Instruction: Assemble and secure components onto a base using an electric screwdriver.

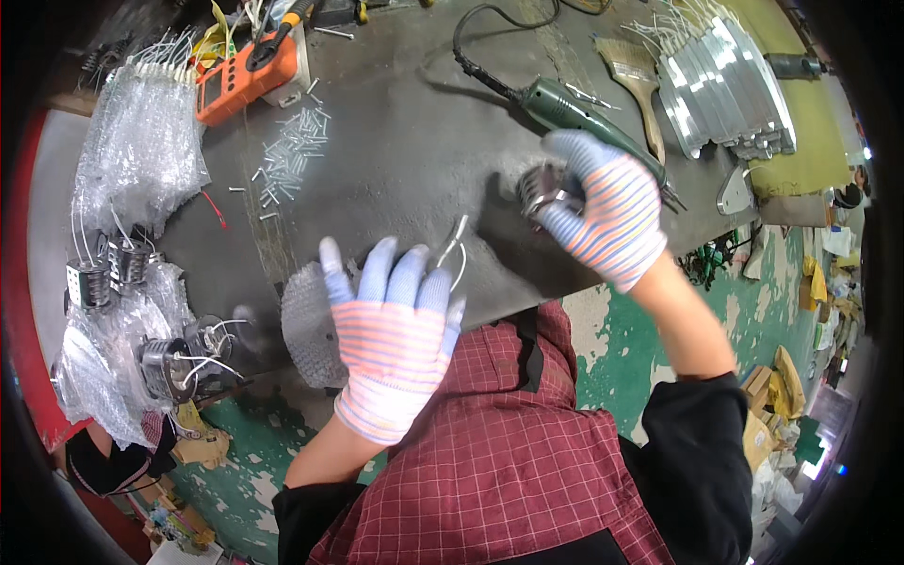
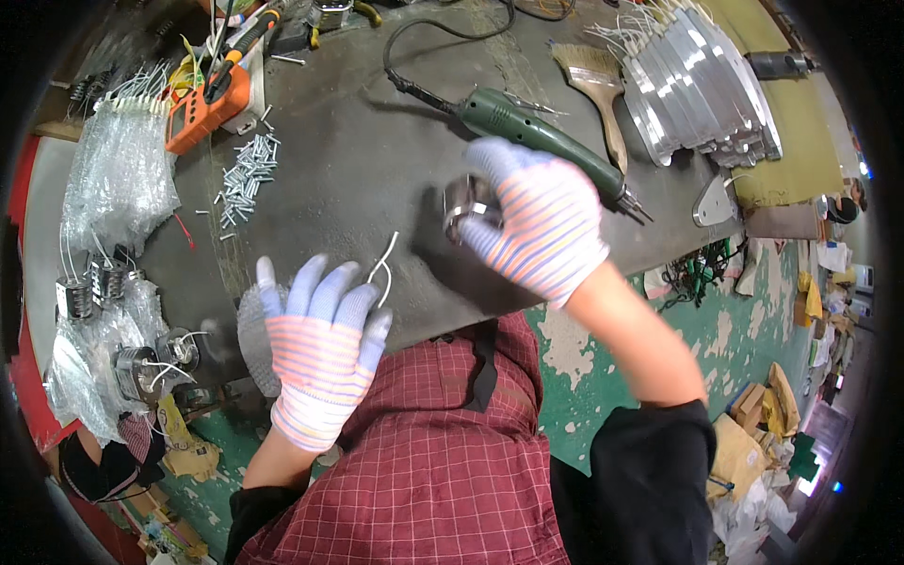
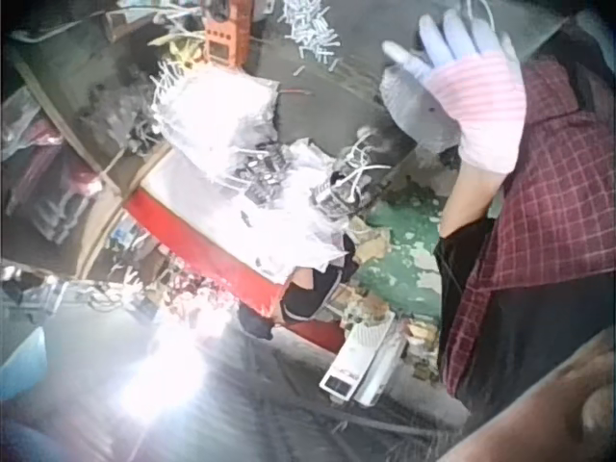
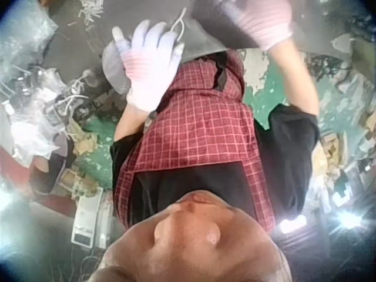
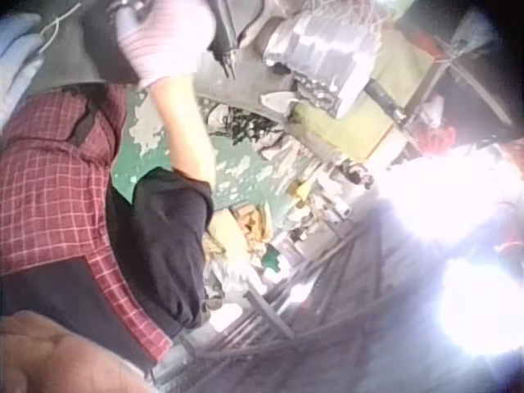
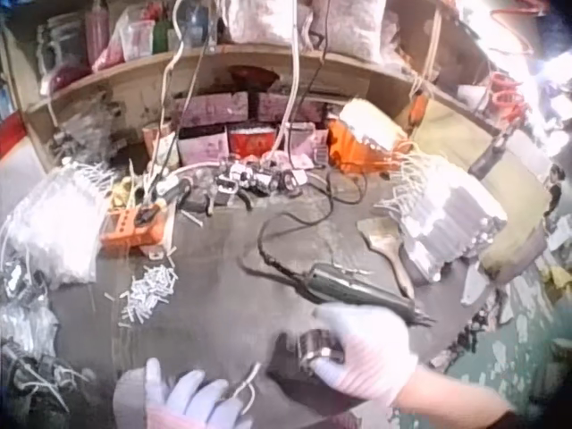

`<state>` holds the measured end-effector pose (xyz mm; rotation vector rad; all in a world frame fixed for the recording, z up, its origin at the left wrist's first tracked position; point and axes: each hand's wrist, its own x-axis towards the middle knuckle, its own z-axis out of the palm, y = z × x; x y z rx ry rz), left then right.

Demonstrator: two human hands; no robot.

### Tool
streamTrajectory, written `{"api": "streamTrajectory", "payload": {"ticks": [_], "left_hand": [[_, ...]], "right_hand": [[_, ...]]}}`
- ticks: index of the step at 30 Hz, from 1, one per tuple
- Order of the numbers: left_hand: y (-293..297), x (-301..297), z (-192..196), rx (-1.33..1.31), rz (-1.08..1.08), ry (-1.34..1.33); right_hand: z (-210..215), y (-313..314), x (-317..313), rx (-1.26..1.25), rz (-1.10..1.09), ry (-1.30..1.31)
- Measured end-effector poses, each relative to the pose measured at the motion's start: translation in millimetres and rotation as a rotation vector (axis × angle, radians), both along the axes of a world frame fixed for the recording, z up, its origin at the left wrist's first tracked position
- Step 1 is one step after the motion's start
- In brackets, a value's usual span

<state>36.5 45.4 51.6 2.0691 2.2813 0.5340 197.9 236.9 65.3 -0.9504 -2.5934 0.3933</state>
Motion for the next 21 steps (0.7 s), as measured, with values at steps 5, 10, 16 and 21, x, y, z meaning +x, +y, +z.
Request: {"api": "streamTrajectory", "payload": {"ticks": [5,10,16,21], "left_hand": [[11.0,6.7,-12.0,0.043,-0.138,0.050],[21.6,18.9,-16.6,0.058,-0.109,-0.095],[24.9,19.0,-16.5,0.158,-0.070,-0.246],[63.2,11.3,-1.8,-0.010,-0.199,-0.272]], "right_hand": [[-43.9,-24.2,32.1,-0.314,-0.038,0.172],[-30.5,-6.3,33.4,-1.025,-0.218,0.364],[-64.0,-14.2,7.6,-0.215,-0.175,0.285],[-36.8,-37.7,3.4,-0.808,-0.085,0.470]]}}
